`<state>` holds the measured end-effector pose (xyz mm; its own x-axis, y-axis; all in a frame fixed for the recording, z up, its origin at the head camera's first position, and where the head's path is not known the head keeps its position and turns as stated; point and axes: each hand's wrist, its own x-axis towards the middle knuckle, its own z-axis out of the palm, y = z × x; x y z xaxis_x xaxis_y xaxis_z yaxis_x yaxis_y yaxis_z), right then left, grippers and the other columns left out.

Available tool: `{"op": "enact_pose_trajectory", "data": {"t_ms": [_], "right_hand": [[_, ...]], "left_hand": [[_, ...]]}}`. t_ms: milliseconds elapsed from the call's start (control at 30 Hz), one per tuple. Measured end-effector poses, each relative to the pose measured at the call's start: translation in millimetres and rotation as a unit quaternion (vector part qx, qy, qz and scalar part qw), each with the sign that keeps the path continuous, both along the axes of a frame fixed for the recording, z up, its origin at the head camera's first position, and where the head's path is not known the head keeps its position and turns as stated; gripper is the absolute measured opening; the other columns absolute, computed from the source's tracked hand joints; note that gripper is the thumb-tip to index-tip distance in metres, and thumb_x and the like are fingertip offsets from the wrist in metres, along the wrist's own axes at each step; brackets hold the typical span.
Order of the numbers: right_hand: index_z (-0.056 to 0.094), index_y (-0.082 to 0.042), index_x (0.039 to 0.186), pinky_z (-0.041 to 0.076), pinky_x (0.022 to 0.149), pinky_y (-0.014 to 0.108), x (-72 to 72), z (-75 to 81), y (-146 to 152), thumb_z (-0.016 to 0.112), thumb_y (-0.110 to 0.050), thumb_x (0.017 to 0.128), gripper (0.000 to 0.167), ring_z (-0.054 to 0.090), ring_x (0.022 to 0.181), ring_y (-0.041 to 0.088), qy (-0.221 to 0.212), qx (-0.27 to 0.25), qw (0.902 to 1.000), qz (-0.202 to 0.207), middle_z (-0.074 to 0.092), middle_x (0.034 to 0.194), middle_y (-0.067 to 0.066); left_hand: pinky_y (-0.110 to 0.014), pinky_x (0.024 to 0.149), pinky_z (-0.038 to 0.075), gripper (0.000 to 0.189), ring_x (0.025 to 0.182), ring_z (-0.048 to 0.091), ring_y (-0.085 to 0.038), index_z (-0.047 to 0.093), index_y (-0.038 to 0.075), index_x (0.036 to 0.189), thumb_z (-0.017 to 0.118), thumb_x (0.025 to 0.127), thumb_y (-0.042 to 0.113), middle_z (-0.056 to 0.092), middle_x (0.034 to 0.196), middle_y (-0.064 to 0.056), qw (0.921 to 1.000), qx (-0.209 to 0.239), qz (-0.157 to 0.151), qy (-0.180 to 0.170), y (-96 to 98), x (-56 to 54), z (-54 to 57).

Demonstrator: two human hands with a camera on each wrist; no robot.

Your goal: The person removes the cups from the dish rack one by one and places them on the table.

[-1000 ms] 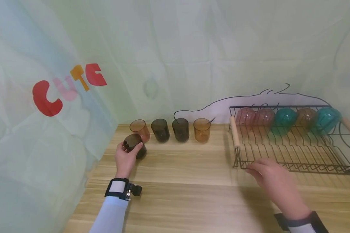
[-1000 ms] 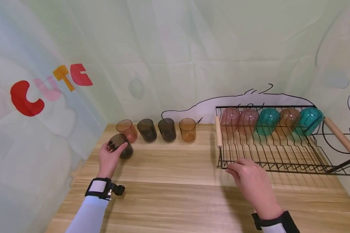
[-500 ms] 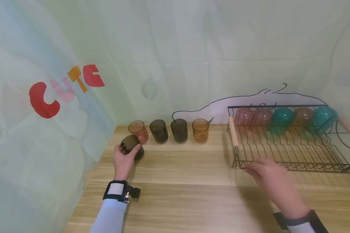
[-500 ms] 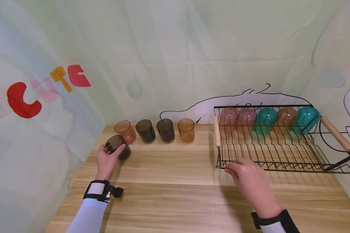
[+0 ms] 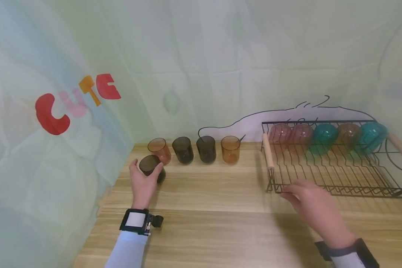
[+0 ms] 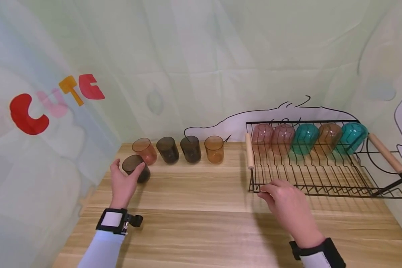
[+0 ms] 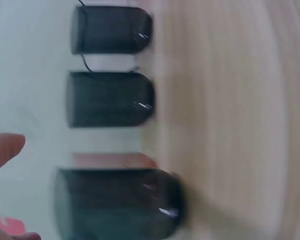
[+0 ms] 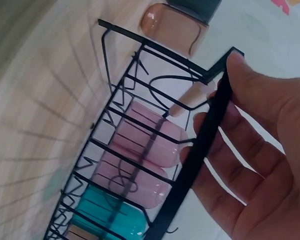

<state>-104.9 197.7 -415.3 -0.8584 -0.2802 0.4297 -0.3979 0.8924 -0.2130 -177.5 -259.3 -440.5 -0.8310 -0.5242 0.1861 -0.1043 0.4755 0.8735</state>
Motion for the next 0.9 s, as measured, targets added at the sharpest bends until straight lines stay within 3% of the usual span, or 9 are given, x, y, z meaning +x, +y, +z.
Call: {"op": "enact_pose_trajectory", "data": {"t_ms": [133, 233, 333, 567, 700, 900], "right_hand": [[0.070, -0.017, 0.083, 0.050, 0.054, 0.029, -2.7, 8.6, 3, 0.076, -0.032, 0.075, 0.018, 0.057, 0.065, 0.011, -0.016, 0.009, 0.9998, -0.003, 0.065, 0.075, -0.004], [0.071, -0.017, 0.087, 0.052, 0.056, 0.033, -6.3, 17.1, 4, 0.075, -0.036, 0.077, 0.022, 0.060, 0.067, 0.013, -0.021, 0.009, 0.9997, 0.001, 0.068, 0.079, -0.001], [0.071, -0.015, 0.090, 0.053, 0.058, 0.037, -10.8, 26.7, 7, 0.072, -0.037, 0.079, 0.025, 0.063, 0.071, 0.018, -0.015, 0.012, 0.9998, 0.002, 0.070, 0.083, 0.002], [0.070, -0.011, 0.098, 0.052, 0.071, 0.047, -27.3, 52.2, 13, 0.069, -0.039, 0.083, 0.032, 0.062, 0.084, 0.027, -0.015, 0.022, 0.9995, -0.016, 0.068, 0.092, 0.009], [0.069, -0.007, 0.104, 0.050, 0.080, 0.052, -41.4, 60.5, 18, 0.066, -0.041, 0.085, 0.039, 0.059, 0.097, 0.032, -0.025, 0.028, 0.9990, -0.023, 0.065, 0.105, 0.014], [0.064, -0.005, 0.113, 0.046, 0.088, 0.057, -66.8, 64.1, 22, 0.069, -0.037, 0.083, 0.043, 0.053, 0.109, 0.036, -0.041, 0.027, 0.9987, -0.011, 0.059, 0.118, 0.018]], "left_hand": [[-0.048, 0.110, 0.028, 0.095, 0.134, 0.032, -0.028, 0.027, 0.009, 0.143, 0.070, 0.074, 0.056, 0.033, 0.145, -0.014, 0.9966, -0.059, -0.005, 0.057, 18.2, 3.5, 16.7], [-0.046, 0.110, 0.029, 0.088, 0.132, 0.034, -0.024, 0.032, 0.009, 0.140, 0.070, 0.075, 0.053, 0.036, 0.142, -0.010, 0.9917, -0.082, -0.026, 0.095, 33.4, 6.6, 27.1], [-0.047, 0.109, 0.031, 0.086, 0.133, 0.034, -0.023, 0.033, 0.010, 0.140, 0.070, 0.076, 0.053, 0.035, 0.143, -0.008, 0.9879, -0.093, -0.055, 0.111, 51.1, 11.7, 35.0], [-0.054, 0.115, 0.019, 0.085, 0.145, 0.013, -0.026, 0.030, 0.015, 0.144, 0.070, 0.078, 0.051, 0.024, 0.154, -0.005, 0.9821, -0.096, -0.136, 0.088, 89.3, 25.2, 36.1], [-0.053, 0.115, 0.021, 0.082, 0.145, 0.015, -0.024, 0.029, 0.020, 0.145, 0.067, 0.080, 0.052, 0.022, 0.155, -0.002, 0.9756, -0.113, -0.179, 0.058, 107.3, 28.1, 30.0], [-0.051, 0.115, 0.023, 0.081, 0.145, 0.016, -0.025, 0.028, 0.018, 0.146, 0.065, 0.082, 0.051, 0.023, 0.155, -0.002, 0.9643, -0.129, -0.230, 0.022, 128.4, 30.6, 20.3]]}}
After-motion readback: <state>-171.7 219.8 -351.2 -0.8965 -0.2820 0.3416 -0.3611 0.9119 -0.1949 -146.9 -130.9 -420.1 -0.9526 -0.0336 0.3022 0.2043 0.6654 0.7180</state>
